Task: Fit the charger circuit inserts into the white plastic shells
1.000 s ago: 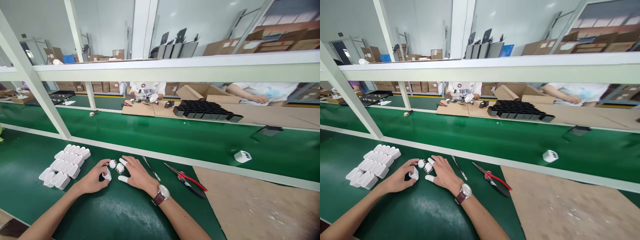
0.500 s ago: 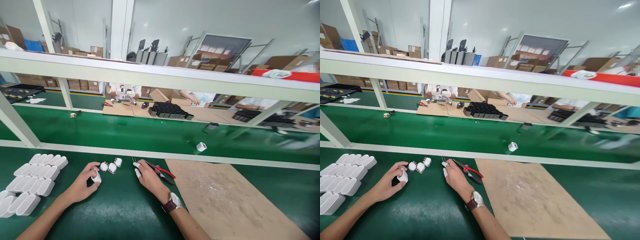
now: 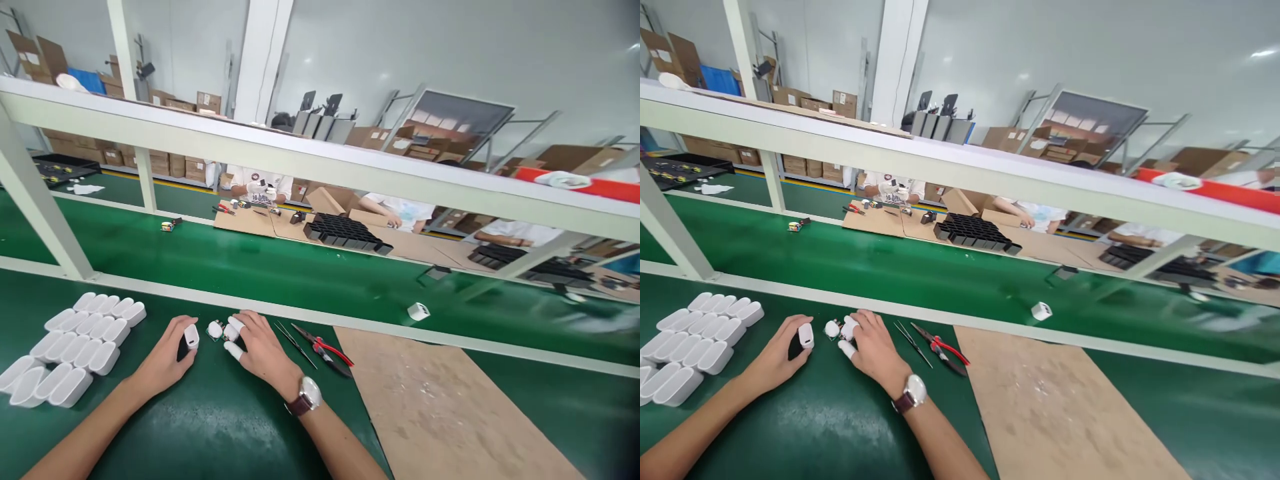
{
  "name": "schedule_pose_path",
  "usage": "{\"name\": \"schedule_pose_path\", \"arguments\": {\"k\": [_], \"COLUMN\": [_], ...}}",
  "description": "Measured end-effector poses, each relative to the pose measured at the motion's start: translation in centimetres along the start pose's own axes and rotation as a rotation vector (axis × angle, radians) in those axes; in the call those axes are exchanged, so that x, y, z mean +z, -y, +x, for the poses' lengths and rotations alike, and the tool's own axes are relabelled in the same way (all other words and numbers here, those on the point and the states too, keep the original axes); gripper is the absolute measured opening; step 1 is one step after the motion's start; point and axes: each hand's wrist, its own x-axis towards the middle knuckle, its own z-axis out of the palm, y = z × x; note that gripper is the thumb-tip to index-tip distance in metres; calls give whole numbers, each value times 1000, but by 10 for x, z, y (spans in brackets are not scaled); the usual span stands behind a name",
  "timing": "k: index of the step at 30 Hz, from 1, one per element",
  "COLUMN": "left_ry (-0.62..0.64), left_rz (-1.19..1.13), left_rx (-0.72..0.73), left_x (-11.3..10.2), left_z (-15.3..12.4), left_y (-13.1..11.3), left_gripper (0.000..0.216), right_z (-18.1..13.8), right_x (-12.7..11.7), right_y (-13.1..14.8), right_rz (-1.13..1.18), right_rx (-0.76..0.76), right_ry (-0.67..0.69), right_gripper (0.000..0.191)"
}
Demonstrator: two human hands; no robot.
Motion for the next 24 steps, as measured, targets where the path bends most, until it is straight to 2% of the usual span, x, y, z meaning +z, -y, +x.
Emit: {"name": "schedule_pose_path", "arguments": {"k": [3,5,7,9,11,14,16,19,24], "left_ry": [13,11,14,29,46,54,45,38,144], "left_rz": [-12,-28,-51,-77,-100,-120,-111,-71,-70], "left_rx": [-26,-38,-37,-24,-18,-38,-67,-95,-108], "left_x": [-6,-9,-12,-13,-13,-10,-8,-7,-22], "left_z": [-1,-1,0,0,-1,-1,-2,-3,-1], "left_y": [-1,-1,0,1,2,1,0,1,2], "left_gripper": [61,64,68,74,79,79,77,75,94], "right_z": [31,37,30,14,-2,-17,-20,-20,-28], "right_x": [15,18,15,9,2,-1,4,15,24], "right_y": [18,26,31,33,35,37,37,37,36], "right_rz": [-7,9,45,79,78,19,-22,-36,66], "right_rx": [-29,-61,-121,-187,-196,-70,-6,-11,2], "right_ry": [94,129,170,227,245,165,132,135,31], "right_gripper": [43,38,42,55,62,45,41,34,43]}}
